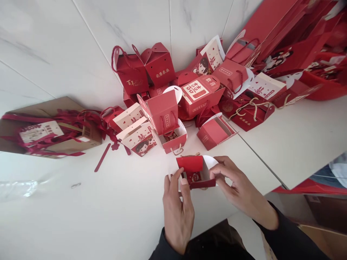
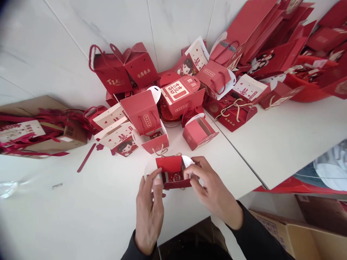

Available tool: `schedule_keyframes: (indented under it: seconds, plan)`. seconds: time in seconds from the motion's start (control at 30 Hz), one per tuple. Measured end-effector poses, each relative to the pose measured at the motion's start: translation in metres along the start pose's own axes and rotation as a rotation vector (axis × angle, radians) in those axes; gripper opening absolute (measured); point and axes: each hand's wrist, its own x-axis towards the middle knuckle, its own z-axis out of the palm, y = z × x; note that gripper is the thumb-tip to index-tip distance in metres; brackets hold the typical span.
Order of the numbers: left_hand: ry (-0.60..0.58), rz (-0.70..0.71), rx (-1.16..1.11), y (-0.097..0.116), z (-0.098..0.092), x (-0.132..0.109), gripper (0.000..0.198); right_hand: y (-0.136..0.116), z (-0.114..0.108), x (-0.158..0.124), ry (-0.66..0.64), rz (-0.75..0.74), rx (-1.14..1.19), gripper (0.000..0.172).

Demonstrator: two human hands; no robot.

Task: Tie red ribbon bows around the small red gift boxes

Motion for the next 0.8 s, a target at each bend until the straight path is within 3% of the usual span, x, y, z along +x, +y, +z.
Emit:
schedule_keyframes:
  seconds: [0.17, 0.47, 0.8]
  plan:
    - [-0.026, -0.043, -0.070, 0.005, -0.010, 0.001, 0.036, 0.003, -0.005, 0.000, -0.041, -0.023, -0.090, 0.034]
    - [-0.159, 0.065, 0.065, -0.005, -0.014, -0.003, 0.071, 0.003, 0.000, 0.006, -0.107, -0.031, -0.253, 0.052]
    - [-0.160, 0.081, 0.102, -0.013, -0.015, -0.003, 0.072, -0.001, 0.007, 0.010, -0.072, 0.025, -0.133, 0.055]
